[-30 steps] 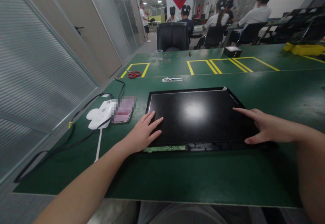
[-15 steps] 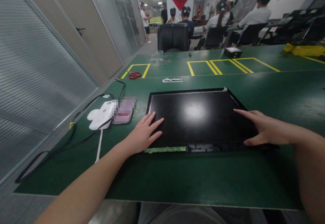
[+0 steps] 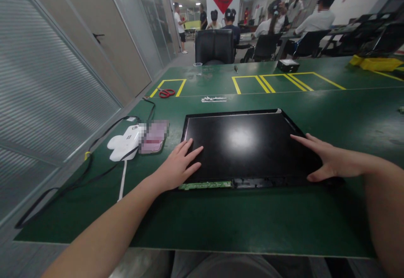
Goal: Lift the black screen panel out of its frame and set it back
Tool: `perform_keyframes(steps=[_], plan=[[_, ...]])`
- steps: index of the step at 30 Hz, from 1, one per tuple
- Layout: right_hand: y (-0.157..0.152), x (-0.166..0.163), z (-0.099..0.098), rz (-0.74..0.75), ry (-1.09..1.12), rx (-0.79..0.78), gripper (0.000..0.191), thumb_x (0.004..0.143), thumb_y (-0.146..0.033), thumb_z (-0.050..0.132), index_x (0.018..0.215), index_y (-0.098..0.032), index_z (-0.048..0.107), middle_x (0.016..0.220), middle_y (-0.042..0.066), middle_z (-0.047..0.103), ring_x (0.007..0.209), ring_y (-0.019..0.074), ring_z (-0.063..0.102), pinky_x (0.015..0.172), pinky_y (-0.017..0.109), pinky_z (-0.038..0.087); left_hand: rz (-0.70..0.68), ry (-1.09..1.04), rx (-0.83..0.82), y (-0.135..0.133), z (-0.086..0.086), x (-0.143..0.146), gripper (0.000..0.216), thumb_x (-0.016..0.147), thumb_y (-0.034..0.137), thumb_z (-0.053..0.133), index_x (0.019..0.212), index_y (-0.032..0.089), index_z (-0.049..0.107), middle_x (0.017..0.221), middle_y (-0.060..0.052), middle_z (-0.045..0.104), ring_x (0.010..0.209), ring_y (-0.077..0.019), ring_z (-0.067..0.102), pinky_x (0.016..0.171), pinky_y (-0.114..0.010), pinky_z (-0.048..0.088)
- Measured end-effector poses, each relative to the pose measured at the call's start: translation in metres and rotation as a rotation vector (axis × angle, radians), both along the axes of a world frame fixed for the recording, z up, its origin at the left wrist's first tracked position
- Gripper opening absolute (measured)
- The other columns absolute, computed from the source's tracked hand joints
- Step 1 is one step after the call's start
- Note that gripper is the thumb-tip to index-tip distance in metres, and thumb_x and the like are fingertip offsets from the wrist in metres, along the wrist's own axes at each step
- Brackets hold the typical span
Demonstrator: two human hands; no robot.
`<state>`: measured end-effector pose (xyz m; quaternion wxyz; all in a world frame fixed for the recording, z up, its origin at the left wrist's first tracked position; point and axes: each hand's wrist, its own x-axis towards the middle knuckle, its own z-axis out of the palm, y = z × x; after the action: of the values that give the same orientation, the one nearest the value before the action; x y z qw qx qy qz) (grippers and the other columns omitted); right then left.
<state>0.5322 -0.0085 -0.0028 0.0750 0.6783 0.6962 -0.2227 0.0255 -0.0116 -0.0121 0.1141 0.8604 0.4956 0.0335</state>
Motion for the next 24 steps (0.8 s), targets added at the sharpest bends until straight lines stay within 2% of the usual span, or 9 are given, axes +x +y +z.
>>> perform_keyframes(steps=[4, 8, 13, 20, 24], plan=[[0.0006, 0.0, 0.0012, -0.01, 0.022, -0.04, 0.147, 0.053, -0.064, 0.083, 0.17, -0.032, 0.0, 0.176, 0.018, -0.004, 0.159, 0.0434, 0.009, 0.126, 0.055, 0.025, -0.009, -0.004, 0.013, 0.0011, -0.0036, -0.0009, 0.058, 0.108, 0.05, 0.042, 0.159, 0.024, 0.046, 0.174, -0.015, 0.027, 0.159, -0.0399, 0.023, 0.126, -0.059, 0.027], [0.0016, 0.0025, -0.0009, 0.008, 0.047, -0.051, 0.146, 0.056, -0.066, 0.081, 0.169, -0.034, -0.005, 0.176, 0.016, -0.007, 0.16, 0.0419, 0.005, 0.127, 0.055, 0.02, -0.002, -0.024, 0.015, 0.001, -0.0061, -0.0025, 0.06, 0.108, 0.049, 0.042, 0.161, 0.022, 0.043, 0.174, -0.017, 0.026, 0.16, -0.039, 0.02, 0.126, -0.059, 0.025], [0.0015, 0.0006, -0.0003, -0.007, 0.047, -0.077, 0.144, 0.056, -0.062, 0.081, 0.168, -0.037, -0.006, 0.176, 0.014, -0.01, 0.159, 0.0443, 0.005, 0.126, 0.058, 0.022, -0.009, -0.057, 0.013, 0.0011, -0.0064, -0.0035, 0.06, 0.109, 0.05, 0.038, 0.162, 0.023, 0.041, 0.175, -0.014, 0.023, 0.161, -0.038, 0.016, 0.126, -0.06, 0.024], [0.0, -0.0043, 0.0021, -0.02, 0.02, -0.105, 0.142, 0.058, -0.06, 0.081, 0.168, -0.039, -0.007, 0.176, 0.012, -0.012, 0.159, 0.044, 0.002, 0.126, 0.06, 0.021, 0.003, -0.029, -0.039, 0.001, -0.002, -0.0005, 0.064, 0.108, 0.051, 0.037, 0.163, 0.017, 0.039, 0.175, -0.019, 0.018, 0.162, -0.0387, 0.01, 0.127, -0.06, 0.021], [-0.0006, -0.0046, 0.0015, -0.014, 0.011, -0.098, 0.141, 0.059, -0.059, 0.081, 0.168, -0.038, -0.006, 0.176, 0.014, -0.01, 0.159, 0.0439, 0.002, 0.126, 0.06, 0.02, 0.008, -0.031, -0.038, 0.0007, -0.0002, 0.0009, 0.063, 0.108, 0.051, 0.038, 0.162, 0.018, 0.04, 0.175, -0.018, 0.02, 0.162, -0.039, 0.012, 0.127, -0.061, 0.021]])
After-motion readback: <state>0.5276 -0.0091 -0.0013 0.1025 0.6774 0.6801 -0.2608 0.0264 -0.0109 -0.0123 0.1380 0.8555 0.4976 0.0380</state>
